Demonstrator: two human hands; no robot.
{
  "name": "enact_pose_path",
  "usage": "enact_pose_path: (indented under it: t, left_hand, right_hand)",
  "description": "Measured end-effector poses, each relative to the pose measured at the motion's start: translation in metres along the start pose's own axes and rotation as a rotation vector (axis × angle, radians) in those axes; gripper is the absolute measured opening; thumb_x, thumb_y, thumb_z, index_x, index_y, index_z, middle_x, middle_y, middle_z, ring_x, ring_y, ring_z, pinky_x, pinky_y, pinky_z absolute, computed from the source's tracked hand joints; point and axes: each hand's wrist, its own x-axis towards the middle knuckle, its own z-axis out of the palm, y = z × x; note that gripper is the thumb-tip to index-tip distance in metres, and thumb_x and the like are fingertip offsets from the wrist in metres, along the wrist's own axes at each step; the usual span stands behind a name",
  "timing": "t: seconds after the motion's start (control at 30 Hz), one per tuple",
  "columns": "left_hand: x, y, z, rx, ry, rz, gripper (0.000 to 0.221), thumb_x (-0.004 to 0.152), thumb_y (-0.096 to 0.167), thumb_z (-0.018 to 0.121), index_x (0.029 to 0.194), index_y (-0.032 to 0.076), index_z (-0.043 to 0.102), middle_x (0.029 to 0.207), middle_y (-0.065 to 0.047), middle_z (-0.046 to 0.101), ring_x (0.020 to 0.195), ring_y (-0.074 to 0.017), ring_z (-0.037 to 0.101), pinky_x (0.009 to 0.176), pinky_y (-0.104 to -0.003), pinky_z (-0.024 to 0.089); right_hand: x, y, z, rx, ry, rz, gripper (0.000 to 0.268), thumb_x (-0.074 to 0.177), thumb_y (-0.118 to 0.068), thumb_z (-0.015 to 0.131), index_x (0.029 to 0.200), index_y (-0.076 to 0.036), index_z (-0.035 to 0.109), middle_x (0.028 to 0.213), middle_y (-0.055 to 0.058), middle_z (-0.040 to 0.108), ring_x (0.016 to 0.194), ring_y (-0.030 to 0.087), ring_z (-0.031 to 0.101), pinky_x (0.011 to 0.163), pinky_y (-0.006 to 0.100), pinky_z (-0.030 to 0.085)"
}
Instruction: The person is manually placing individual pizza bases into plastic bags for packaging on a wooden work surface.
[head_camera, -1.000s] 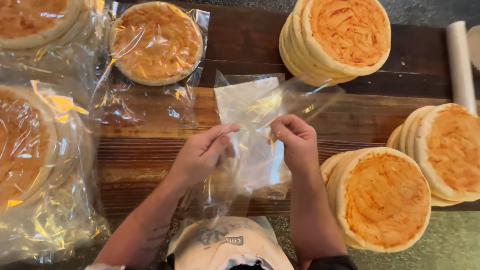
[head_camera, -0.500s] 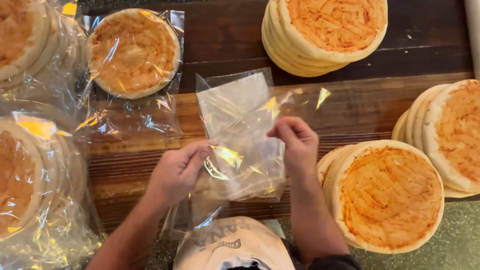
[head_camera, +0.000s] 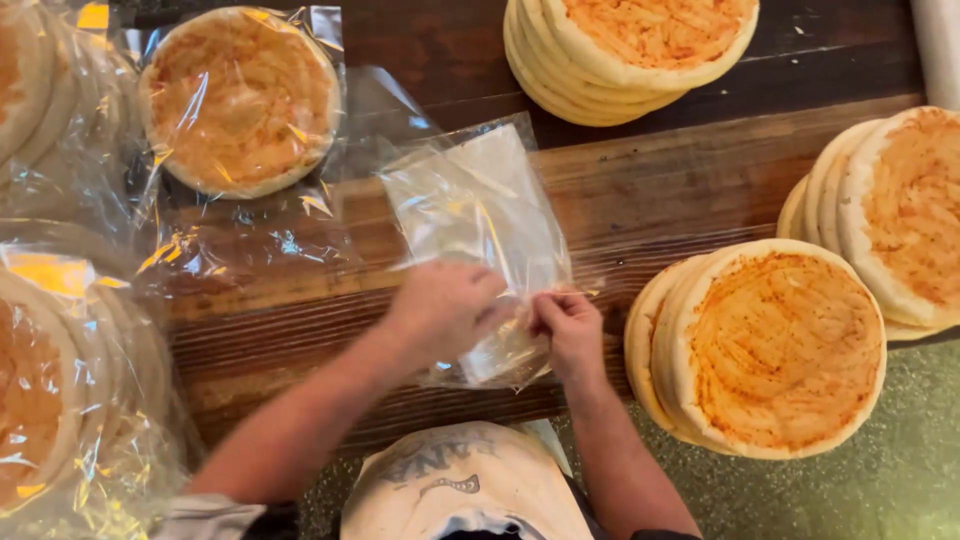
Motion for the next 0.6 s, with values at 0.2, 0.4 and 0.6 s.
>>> enact_pose_path:
  t: [0.2,0.4,0.6]
  left_hand:
    - [-0.030,0.001,0.057,-0.196,-0.147,-0.331,0.045,0.085,0.055,0.071,0.119,0.025,0.068,0.105,-0.003,0.072,0.093,-0.0321,0.073,0.077,-0.046,0.057]
    - [-0.020,-0.004,0.057,-1.201,0.049,-0.927,0.013,0.092,0.009,0.069,0.101,0.010,0.079,0.080,-0.007,0.077,0.071,-0.0142,0.072,0.060,-0.025,0.059]
    - [-0.006,-0.036,0.063,-1.409,0.398,-1.143,0.014,0.103,0.016,0.058,0.093,0.011,0.067,0.066,-0.008,0.065,0.049,-0.0219,0.069,0.045,-0.036,0.061]
  right_hand:
    - [-0.024,0.025,0.004,0.243,-0.145,0.064,0.020,0.093,0.002,0.069,0.074,0.002,0.062,0.045,0.009,0.041,0.038,0.018,0.048,0.038,0.031,0.045]
    - [-0.043,-0.007,0.012,0.339,-0.285,0.069,0.056,0.110,-0.017,0.049,0.055,-0.007,0.042,0.046,0.010,0.036,0.036,0.021,0.039,0.041,0.033,0.043]
    - [-0.076,-0.032,-0.007,0.107,-0.138,0.499,0.056,0.106,-0.035,0.054,0.060,-0.004,0.043,0.046,0.014,0.039,0.044,0.033,0.051,0.041,0.042,0.044]
